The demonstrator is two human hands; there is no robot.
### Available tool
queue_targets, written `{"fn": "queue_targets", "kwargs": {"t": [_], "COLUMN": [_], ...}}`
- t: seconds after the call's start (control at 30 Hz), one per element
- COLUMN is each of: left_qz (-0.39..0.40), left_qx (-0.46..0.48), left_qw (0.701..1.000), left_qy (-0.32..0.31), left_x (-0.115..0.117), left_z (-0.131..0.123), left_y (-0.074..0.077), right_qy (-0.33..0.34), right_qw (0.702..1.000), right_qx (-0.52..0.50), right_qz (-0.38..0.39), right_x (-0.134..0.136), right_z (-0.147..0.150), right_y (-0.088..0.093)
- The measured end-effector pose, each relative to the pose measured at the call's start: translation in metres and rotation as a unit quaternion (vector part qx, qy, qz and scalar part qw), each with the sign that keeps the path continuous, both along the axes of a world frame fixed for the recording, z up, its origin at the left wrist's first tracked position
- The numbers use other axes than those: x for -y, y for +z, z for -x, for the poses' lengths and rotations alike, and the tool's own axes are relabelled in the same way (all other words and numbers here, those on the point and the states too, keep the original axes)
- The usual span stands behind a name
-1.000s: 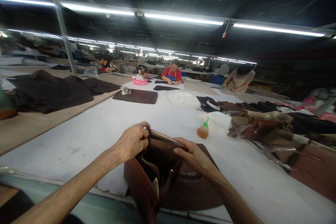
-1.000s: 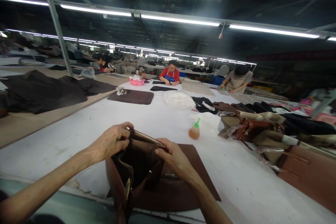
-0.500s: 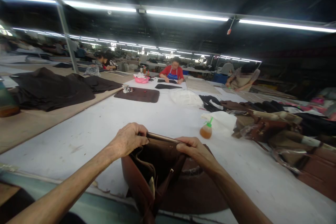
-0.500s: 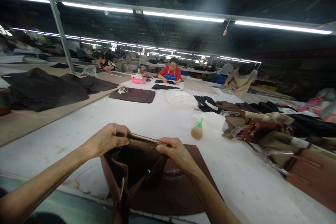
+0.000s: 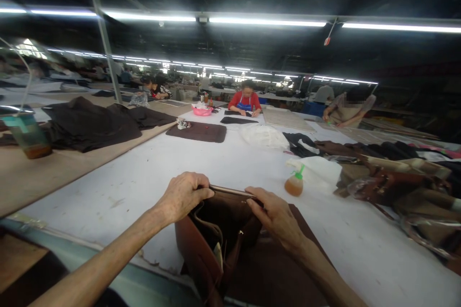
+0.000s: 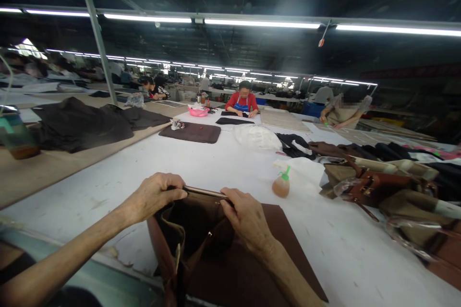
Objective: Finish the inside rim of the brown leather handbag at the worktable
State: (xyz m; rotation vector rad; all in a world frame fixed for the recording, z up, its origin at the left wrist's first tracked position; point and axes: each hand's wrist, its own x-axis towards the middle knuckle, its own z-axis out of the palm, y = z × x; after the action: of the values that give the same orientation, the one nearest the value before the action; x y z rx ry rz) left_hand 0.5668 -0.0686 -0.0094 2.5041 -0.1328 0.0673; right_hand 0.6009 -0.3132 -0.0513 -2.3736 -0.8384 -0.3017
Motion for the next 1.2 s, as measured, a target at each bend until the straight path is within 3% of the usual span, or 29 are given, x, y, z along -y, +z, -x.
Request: {"fn": "queue_targets", "kwargs": {"t": [0.1, 0.23, 0.43, 0.63, 0.8, 0.97, 1.2], "left_qz": [-0.050, -0.076, -0.080, -0.045, 0.000, 0.021, 0.065], "left_qx": [0.026, 0.034, 0.036, 0.039, 0.051, 0.046, 0.108], "left_qw": [0.998, 0.996, 0.996, 0.998, 0.995, 0.993, 0.989], "left_qy": [0.033, 0.040, 0.037, -0.015, -0.090, -0.103, -0.074], "left_x": [0.005, 0.007, 0.008, -0.001, -0.006, -0.003, 0.004], "left_z": [0.000, -0.002, -0.001, 0.000, 0.002, 0.005, 0.002], "left_y": [-0.002, -0.005, -0.003, -0.008, -0.007, -0.004, -0.014], "right_qy": [0.004, 0.027, 0.042, 0.052, 0.060, 0.027, 0.029], "right_qw": [0.997, 0.999, 0.998, 0.995, 0.992, 0.997, 0.999], "right_qx": [0.071, 0.013, 0.043, -0.044, -0.056, -0.030, 0.012], "right_qz": [0.023, 0.029, 0.030, -0.078, -0.096, -0.061, 0.025], "right_x": [0.001, 0.002, -0.002, -0.004, -0.005, -0.004, 0.004], "right_z": [-0.001, -0.003, -0.004, -0.007, -0.010, -0.012, -0.018], "right_y": [0.001, 0.004, 0.005, 0.007, 0.009, 0.004, -0.003]}}
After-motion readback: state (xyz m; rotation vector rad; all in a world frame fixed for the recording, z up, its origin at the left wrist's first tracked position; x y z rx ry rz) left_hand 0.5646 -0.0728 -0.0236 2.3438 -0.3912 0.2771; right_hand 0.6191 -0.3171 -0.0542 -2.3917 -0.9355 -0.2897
